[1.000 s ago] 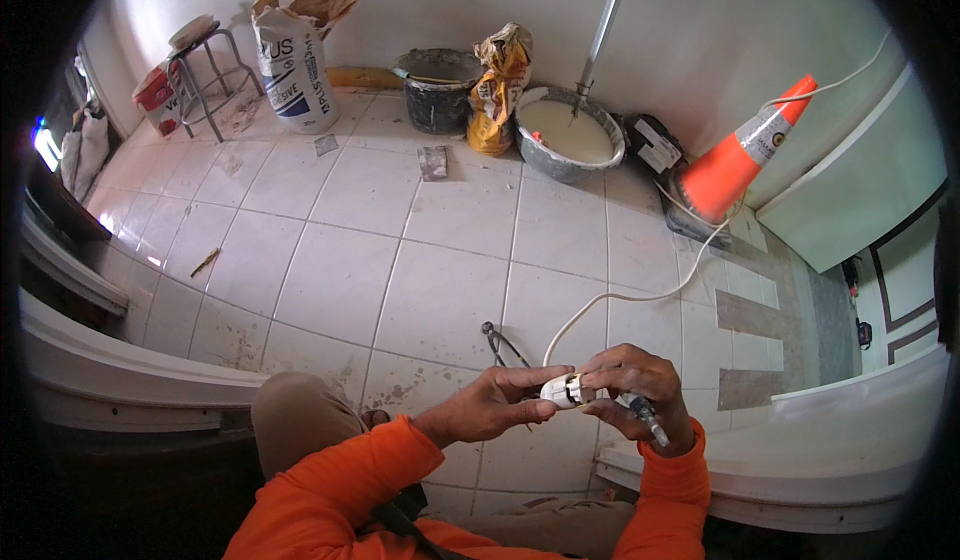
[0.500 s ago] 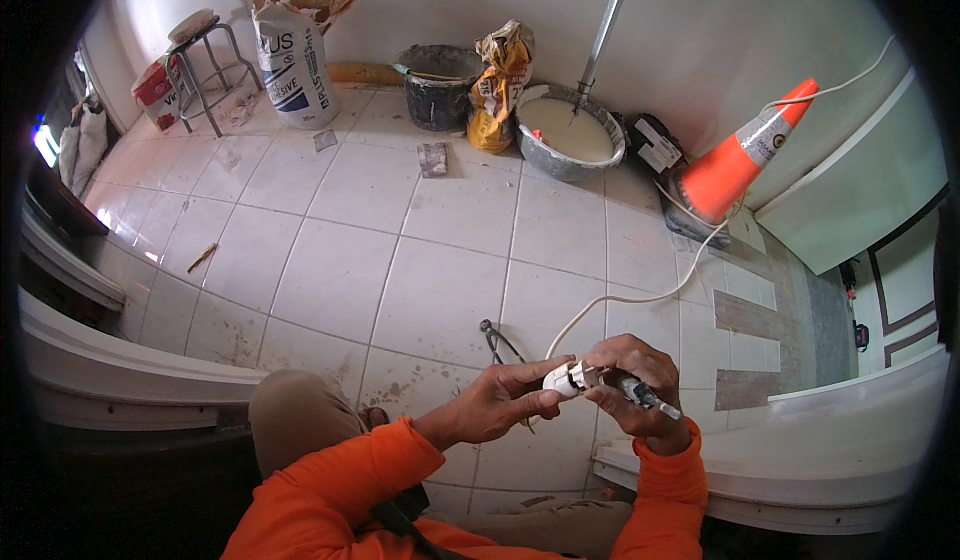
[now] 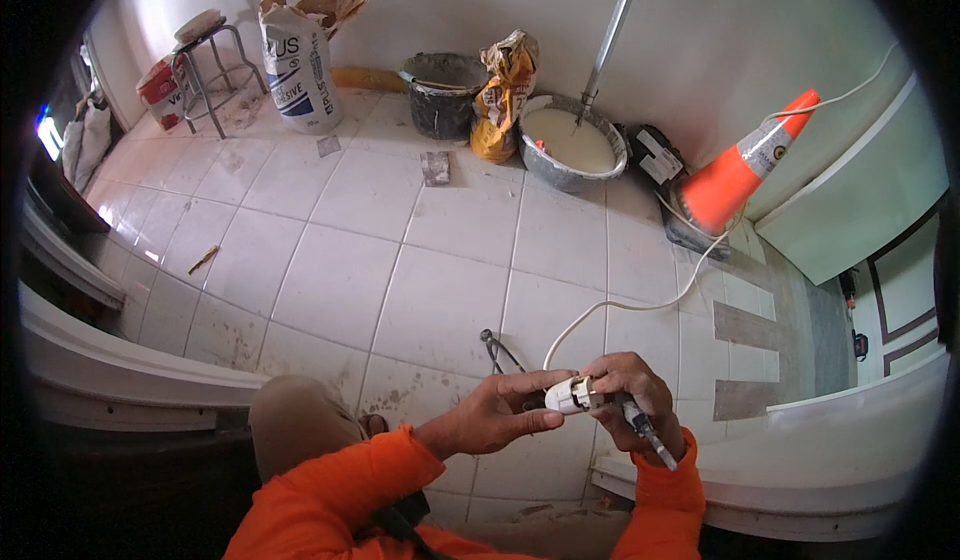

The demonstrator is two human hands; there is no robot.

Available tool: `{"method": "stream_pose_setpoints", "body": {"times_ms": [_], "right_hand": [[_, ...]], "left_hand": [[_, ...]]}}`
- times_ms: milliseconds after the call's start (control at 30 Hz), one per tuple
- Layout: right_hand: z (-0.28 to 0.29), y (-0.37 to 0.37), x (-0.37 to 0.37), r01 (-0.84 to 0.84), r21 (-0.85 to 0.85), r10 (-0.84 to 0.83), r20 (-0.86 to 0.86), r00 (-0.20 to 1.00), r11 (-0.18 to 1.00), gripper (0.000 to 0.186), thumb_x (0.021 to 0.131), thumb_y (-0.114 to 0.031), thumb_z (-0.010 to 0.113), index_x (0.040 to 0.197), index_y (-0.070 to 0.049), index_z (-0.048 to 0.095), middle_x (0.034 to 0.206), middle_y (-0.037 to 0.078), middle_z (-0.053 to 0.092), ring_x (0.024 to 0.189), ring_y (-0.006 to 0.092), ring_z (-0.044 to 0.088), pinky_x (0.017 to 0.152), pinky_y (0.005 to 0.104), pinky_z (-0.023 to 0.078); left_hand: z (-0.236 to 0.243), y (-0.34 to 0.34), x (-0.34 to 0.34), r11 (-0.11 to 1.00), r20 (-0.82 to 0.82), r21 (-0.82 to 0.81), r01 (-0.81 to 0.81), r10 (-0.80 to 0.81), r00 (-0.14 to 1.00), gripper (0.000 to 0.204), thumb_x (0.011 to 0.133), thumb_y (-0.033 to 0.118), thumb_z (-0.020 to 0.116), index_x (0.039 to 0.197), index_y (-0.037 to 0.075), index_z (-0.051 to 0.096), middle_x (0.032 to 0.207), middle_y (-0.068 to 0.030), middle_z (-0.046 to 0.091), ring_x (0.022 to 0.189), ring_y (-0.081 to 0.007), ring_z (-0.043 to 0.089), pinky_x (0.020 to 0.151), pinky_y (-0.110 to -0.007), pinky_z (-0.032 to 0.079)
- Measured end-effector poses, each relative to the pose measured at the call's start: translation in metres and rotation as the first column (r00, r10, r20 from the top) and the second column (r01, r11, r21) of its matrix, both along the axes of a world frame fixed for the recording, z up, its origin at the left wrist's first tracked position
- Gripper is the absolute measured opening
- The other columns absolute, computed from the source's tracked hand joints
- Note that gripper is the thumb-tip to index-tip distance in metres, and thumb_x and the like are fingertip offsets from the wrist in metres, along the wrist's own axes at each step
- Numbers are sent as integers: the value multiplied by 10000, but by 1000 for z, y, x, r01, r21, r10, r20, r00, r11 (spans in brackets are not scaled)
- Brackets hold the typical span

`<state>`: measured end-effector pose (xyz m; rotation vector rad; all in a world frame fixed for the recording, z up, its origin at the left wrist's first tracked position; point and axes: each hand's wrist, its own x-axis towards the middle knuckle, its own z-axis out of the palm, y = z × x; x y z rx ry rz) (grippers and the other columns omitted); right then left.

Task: The person wires an electrical plug by inserting wires into the plug terminals and using a screwdriver to secure them.

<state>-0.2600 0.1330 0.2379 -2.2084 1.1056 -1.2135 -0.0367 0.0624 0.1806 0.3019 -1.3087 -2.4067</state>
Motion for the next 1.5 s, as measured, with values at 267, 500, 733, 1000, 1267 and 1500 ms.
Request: {"method": "stream_pose_setpoints", "body": {"times_ms": [267,500,733,1000,1267,1500], "right_hand": [[9,5,2,-22,-2,22,-17,1000,1000,366,863,-47,763,1158,-100,555,1092,184,675,951,302,696,721,374,572],[4,4,4,9,-65,-7,31,999,998,342,856,-76,776,1138,-79,583,1064,188,688,934,314,712,716,384,588],[-5,3,-3,-19,-27,22,101,995,999,378,836,-95,795,1163,-83,604,1055,200,695,966,311,715,719,374,591],[3,1,2,4,-49,-1,52,999,999,444,805,-72,816,1185,-98,589,1066,151,702,960,291,718,728,353,593],[3,2,2,7,-65,-5,33,999,998,396,832,-120,805,1161,-99,585,1046,158,700,941,289,720,717,352,599],[2,3,4,12,-34,-11,40,999,999,346,868,-139,777,1151,-100,581,1035,158,698,917,281,716,686,349,588]], "left_hand": [[5,-5,3,981,-57,-192,-32,21,998,466,928,152,738,1352,19,596,1224,-97,648,1095,-159,600,915,-333,514],[6,-5,2,973,-90,-220,-70,51,995,463,924,164,740,1349,36,607,1210,-121,668,1107,-186,613,924,-352,520],[0,-3,0,962,-117,-265,-63,33,993,496,947,141,707,1414,59,560,1185,-80,650,1087,-153,609,961,-327,518],[0,4,-2,972,-101,-205,-117,97,990,463,930,181,731,1351,38,603,1225,-122,669,1109,-192,627,946,-368,532],[1,5,-2,973,-93,-208,-99,81,992,486,934,203,729,1361,21,587,1211,-117,673,1112,-182,624,967,-361,525],[3,5,0,978,-72,-187,-89,76,994,512,930,206,735,1370,0,571,1200,-115,672,1120,-173,617,971,-360,527]]}}
